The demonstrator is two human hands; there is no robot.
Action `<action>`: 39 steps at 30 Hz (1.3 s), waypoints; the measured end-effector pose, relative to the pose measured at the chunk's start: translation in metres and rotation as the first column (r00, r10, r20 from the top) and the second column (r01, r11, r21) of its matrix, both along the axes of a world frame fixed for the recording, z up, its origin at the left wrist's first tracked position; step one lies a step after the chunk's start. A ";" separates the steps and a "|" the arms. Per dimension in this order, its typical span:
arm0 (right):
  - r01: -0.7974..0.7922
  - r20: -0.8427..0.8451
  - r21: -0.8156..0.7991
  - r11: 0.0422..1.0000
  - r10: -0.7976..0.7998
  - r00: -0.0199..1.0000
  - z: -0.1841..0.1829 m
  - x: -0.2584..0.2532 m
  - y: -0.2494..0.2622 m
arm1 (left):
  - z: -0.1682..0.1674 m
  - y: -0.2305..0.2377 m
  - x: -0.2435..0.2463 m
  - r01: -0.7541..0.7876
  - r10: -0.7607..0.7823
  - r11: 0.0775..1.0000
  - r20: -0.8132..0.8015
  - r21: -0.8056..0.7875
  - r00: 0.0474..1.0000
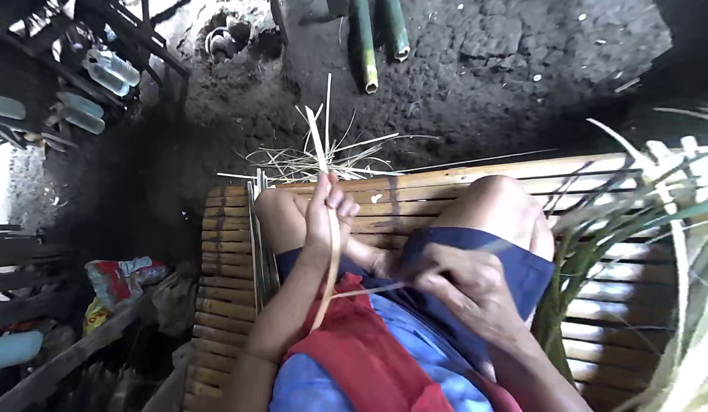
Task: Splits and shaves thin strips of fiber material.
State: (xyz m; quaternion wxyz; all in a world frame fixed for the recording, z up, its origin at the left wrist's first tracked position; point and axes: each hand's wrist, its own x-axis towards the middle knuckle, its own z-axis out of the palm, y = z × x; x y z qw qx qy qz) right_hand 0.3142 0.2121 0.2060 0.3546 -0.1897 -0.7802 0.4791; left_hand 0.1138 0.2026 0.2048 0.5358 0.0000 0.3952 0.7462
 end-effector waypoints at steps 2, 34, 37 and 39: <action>-0.018 -0.018 0.036 0.999 0.019 1.000 0.004 0.010 -0.005 | -0.003 0.005 -0.014 0.016 -0.016 0.999 -0.015 0.038 1.000; 0.030 0.119 0.092 0.995 -0.041 0.992 -0.008 -0.008 -0.006 | 0.003 -0.040 0.027 0.091 -0.090 0.996 0.024 -0.015 0.996; 0.045 0.115 0.002 0.999 -0.045 0.992 -0.007 0.006 -0.010 | -0.001 -0.039 0.019 -0.056 0.056 0.993 -0.001 -0.105 0.998; 0.048 0.156 -0.048 0.998 -0.040 0.987 -0.014 -0.002 -0.017 | -0.003 -0.044 0.020 -0.027 0.023 0.994 -0.040 -0.102 0.999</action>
